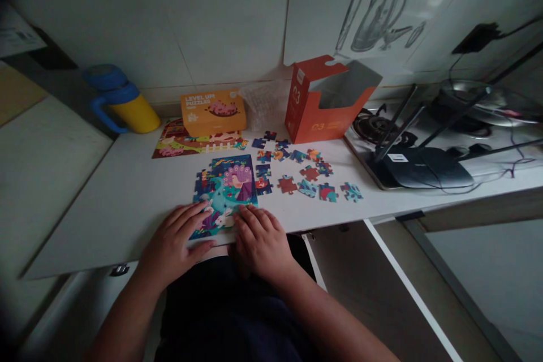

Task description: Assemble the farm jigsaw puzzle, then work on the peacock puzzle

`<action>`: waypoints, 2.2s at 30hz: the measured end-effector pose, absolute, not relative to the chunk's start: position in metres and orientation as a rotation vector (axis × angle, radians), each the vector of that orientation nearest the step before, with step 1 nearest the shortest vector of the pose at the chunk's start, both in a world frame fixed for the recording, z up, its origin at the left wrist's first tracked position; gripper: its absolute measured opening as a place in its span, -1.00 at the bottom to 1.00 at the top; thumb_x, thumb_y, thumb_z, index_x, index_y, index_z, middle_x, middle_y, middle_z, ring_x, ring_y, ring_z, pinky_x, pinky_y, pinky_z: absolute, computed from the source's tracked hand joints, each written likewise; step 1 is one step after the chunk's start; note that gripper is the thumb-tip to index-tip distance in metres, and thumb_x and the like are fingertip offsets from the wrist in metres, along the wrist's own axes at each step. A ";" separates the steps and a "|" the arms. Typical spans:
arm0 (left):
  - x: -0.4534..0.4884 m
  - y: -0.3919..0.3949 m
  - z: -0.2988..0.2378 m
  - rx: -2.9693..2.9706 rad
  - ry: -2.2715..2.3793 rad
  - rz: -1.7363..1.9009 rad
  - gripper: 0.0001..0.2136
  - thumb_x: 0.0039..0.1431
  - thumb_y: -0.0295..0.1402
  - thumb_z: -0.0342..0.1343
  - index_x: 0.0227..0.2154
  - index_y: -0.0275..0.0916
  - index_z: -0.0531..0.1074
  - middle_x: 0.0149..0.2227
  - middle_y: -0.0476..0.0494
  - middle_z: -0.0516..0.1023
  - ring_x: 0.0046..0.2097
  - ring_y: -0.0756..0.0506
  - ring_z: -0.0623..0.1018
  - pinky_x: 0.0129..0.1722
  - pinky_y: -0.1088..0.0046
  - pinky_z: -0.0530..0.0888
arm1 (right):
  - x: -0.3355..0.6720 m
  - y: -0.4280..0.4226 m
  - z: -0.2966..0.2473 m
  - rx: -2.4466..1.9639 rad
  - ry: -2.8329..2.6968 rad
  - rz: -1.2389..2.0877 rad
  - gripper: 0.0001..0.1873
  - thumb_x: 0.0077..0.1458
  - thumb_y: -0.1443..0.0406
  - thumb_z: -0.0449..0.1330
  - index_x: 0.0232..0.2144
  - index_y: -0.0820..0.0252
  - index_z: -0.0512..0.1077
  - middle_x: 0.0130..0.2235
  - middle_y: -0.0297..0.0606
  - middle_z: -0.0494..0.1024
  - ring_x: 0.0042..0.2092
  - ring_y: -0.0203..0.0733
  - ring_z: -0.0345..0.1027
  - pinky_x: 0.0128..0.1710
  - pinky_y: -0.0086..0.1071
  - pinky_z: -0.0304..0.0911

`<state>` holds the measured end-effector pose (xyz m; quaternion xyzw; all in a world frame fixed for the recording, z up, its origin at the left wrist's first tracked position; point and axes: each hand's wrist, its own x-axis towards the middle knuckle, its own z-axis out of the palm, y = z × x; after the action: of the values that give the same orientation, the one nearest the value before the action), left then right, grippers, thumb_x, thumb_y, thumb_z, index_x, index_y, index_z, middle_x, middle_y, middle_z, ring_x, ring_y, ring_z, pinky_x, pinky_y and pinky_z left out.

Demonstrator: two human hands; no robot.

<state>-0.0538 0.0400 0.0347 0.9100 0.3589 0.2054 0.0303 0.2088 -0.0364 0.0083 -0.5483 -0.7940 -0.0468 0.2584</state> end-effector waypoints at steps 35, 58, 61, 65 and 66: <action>-0.066 0.036 0.048 2.369 1.173 1.242 -0.87 0.41 -0.38 0.15 -0.06 -0.13 0.55 0.03 -0.17 0.69 0.13 -0.21 0.62 0.23 0.06 0.53 | 0.242 0.192 0.081 -1.961 -2.205 0.080 -0.56 0.35 0.15 0.22 0.18 0.19 0.53 0.16 0.06 0.61 0.22 0.19 0.37 0.18 -0.09 0.26; -0.074 0.033 0.038 2.026 1.384 1.375 -0.84 0.49 -0.25 0.08 -0.03 -0.15 0.50 0.12 -0.28 0.61 0.17 -0.23 0.60 0.21 0.08 0.55 | 0.152 0.081 0.091 -1.059 -2.370 0.504 -0.59 0.13 0.30 0.45 0.01 0.11 0.47 -0.04 -0.19 0.64 0.05 -0.04 0.47 0.06 -0.24 0.34; -0.074 0.033 0.039 1.999 1.387 1.396 -0.84 0.49 -0.25 0.06 -0.05 -0.15 0.49 0.11 -0.29 0.60 0.18 -0.22 0.60 0.18 0.11 0.57 | 0.136 0.054 0.081 -1.032 -2.394 0.552 -0.58 0.08 0.34 0.47 -0.02 0.11 0.47 -0.09 -0.20 0.65 0.01 -0.05 0.50 0.02 -0.26 0.36; -0.074 0.032 0.040 2.008 1.353 1.397 -0.87 0.48 -0.30 0.07 -0.07 -0.15 0.49 0.09 -0.26 0.61 0.17 -0.21 0.60 0.17 0.13 0.57 | 0.133 0.047 0.069 -1.077 -2.379 0.560 -0.61 0.12 0.32 0.46 -0.02 0.11 0.47 -0.09 -0.18 0.65 0.02 -0.03 0.50 0.02 -0.25 0.36; -0.074 0.032 0.040 2.008 1.349 1.392 -0.88 0.48 -0.30 0.07 -0.07 -0.15 0.48 0.09 -0.26 0.61 0.17 -0.21 0.60 0.17 0.13 0.57 | 0.134 0.048 0.067 -1.083 -2.370 0.563 -0.61 0.13 0.31 0.45 -0.02 0.11 0.47 -0.08 -0.17 0.65 0.02 -0.03 0.50 0.02 -0.24 0.36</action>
<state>-0.0740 0.0316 0.0403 0.7085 0.4758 0.4911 0.1744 0.1336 0.0478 0.0667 -0.3946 -0.8641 0.2053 0.2355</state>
